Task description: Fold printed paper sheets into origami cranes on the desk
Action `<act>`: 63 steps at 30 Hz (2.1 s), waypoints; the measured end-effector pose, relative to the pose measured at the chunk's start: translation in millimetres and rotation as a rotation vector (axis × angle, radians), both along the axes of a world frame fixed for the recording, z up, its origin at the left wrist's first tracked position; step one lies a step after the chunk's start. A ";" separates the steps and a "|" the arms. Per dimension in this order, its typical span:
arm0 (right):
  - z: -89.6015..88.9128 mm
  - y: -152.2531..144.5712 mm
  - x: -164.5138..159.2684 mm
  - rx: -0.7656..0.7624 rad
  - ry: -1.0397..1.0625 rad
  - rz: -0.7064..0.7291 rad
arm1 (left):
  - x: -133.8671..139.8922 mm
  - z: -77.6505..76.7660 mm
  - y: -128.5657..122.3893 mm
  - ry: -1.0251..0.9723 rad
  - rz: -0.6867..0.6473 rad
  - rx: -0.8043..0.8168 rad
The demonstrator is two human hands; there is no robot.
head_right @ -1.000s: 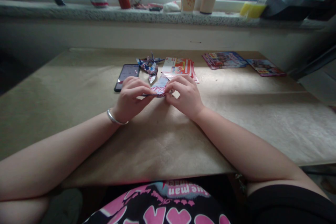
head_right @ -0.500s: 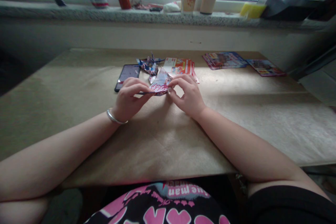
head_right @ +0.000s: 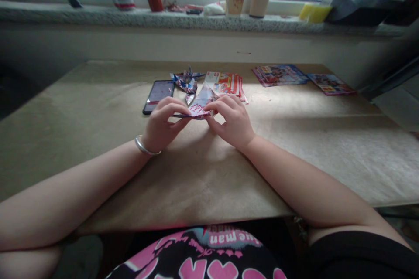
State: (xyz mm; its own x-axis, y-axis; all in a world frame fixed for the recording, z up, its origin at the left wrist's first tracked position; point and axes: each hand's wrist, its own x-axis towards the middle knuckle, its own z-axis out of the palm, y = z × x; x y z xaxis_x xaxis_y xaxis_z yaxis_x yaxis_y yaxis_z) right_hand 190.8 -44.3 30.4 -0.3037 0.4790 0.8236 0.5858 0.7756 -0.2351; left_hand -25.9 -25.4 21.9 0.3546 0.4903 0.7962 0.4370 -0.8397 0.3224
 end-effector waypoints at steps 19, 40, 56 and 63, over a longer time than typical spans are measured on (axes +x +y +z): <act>-12.4 11.6 9.9 -0.222 0.070 -0.059 | -2.4 -0.7 3.6 -0.057 0.011 0.042; -12.7 13.6 11.2 -0.621 0.282 0.099 | -3.5 -1.8 -2.5 0.404 -0.071 0.224; -12.0 14.1 -1.8 -0.847 0.548 0.150 | 1.7 -5.4 -3.3 0.341 -0.159 0.204; -9.3 15.0 0.9 -1.004 0.665 0.116 | 4.2 -0.3 -5.0 0.320 -0.132 0.055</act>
State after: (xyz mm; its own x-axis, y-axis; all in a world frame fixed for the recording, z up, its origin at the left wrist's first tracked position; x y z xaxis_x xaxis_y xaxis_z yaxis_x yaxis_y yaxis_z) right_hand 191.6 -29.3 21.1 -0.0454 0.9927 0.1121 0.0609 0.1148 -0.9915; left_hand -21.7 -30.4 21.6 0.6484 0.3827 0.6581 0.3949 -0.9082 0.1390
